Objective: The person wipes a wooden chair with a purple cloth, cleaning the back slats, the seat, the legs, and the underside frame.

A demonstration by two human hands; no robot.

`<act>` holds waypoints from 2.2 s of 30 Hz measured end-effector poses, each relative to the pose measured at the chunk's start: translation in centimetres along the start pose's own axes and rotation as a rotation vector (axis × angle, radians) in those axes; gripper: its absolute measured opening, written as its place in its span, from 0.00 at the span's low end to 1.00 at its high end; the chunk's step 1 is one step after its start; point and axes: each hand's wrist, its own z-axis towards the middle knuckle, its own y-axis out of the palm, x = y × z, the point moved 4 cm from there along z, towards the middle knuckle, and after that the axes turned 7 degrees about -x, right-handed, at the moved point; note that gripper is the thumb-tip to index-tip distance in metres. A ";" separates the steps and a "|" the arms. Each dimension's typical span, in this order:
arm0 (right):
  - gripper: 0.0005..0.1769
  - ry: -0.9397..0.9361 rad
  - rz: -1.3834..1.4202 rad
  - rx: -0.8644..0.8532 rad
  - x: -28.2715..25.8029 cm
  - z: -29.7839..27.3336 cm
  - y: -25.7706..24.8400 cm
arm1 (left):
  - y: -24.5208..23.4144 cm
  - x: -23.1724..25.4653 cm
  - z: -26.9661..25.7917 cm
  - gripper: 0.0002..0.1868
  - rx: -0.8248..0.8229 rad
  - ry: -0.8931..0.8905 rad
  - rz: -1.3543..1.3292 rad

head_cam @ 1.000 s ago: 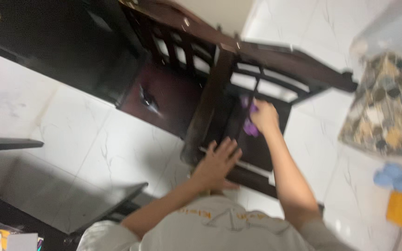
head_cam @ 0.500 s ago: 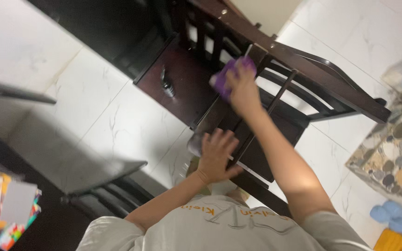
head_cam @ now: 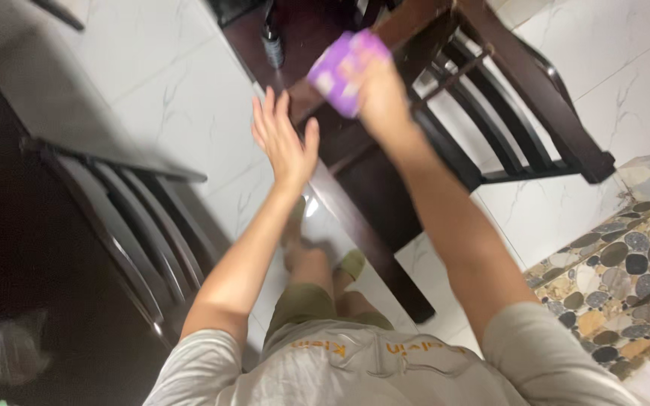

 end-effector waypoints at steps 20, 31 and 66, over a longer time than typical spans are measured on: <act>0.32 0.137 -0.136 0.230 4.4 -11.9 -13.3 | 4.0 -1.2 -6.3 0.47 0.142 -0.330 -0.640; 0.23 -0.448 -0.968 -0.265 14.1 -5.2 1.2 | 2.8 0.1 -6.2 0.45 0.156 -0.355 -0.604; 0.25 -0.193 -0.892 -0.312 22.0 -4.3 -4.6 | 1.7 1.7 -6.1 0.46 0.225 -0.413 -0.920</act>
